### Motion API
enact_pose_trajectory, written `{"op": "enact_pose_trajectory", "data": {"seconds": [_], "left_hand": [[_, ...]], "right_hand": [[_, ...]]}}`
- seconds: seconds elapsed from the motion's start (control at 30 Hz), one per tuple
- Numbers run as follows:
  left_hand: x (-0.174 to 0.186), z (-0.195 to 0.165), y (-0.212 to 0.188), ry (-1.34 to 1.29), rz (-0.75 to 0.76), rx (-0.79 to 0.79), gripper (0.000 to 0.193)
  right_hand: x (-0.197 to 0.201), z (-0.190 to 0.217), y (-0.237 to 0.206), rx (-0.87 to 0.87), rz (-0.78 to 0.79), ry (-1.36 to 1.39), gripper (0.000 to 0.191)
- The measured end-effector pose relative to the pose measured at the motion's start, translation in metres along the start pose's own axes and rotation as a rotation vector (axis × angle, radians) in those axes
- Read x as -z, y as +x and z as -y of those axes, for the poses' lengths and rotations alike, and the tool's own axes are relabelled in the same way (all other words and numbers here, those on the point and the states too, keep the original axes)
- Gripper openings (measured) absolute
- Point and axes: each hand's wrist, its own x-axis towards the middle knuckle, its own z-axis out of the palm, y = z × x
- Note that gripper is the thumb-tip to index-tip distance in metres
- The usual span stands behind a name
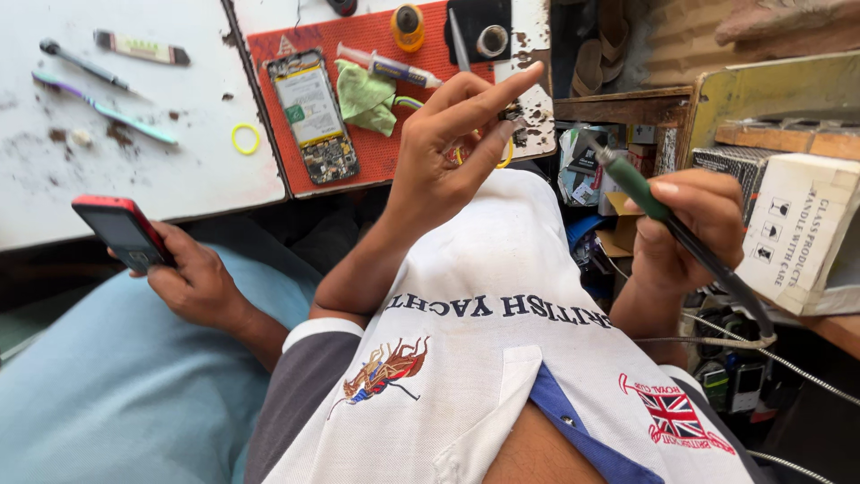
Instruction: The person sits on the floor and uses a soldering iron to work on a small electronic component. They apply flux from a small bottle and continue soldering while another person uses a phone nearby.
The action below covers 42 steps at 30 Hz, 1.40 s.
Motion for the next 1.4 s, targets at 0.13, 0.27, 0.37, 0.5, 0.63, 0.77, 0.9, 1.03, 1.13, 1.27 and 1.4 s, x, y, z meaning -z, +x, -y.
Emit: {"op": "enact_pose_trajectory", "data": {"seconds": [0.13, 0.27, 0.37, 0.5, 0.63, 0.77, 0.9, 1.03, 1.13, 1.27, 1.4], "left_hand": [[0.013, -0.012, 0.005, -0.165, 0.034, 0.050, 0.035], [0.020, -0.017, 0.004, -0.176, 0.081, 0.011, 0.021], [0.021, -0.019, 0.000, -0.090, 0.096, -0.016, 0.019], [0.020, -0.017, -0.001, -0.040, 0.094, -0.053, 0.019], [0.018, -0.017, -0.002, -0.029, 0.070, -0.062, 0.020], [0.016, -0.016, -0.002, -0.021, 0.057, -0.062, 0.020], [0.013, -0.018, -0.003, -0.006, 0.047, -0.045, 0.019], [0.011, -0.019, -0.004, 0.013, 0.040, -0.031, 0.020], [0.009, -0.019, -0.005, 0.001, 0.031, -0.023, 0.020], [0.008, -0.017, -0.004, 0.001, 0.025, -0.023, 0.020], [0.008, -0.015, -0.004, -0.012, 0.033, -0.024, 0.019]], "right_hand": [[-0.005, -0.011, -0.003, 0.052, 0.024, 0.276, 0.043], [-0.015, -0.004, -0.004, 0.132, 0.012, 0.140, 0.039], [-0.019, 0.005, 0.002, 0.279, 0.085, -0.024, 0.035], [-0.025, 0.018, 0.004, 0.275, 0.156, -0.122, 0.031], [-0.026, 0.023, 0.004, 0.269, 0.193, -0.177, 0.026], [-0.024, 0.024, 0.002, 0.260, 0.215, -0.198, 0.023], [-0.024, 0.024, 0.000, 0.261, 0.219, -0.210, 0.022], [-0.024, 0.028, 0.001, 0.256, 0.227, -0.224, 0.024], [-0.023, 0.032, 0.003, 0.232, 0.250, -0.229, 0.023], [-0.024, 0.035, 0.006, 0.246, 0.270, -0.263, 0.020], [-0.024, 0.038, 0.003, 0.197, 0.241, -0.258, 0.021]]}}
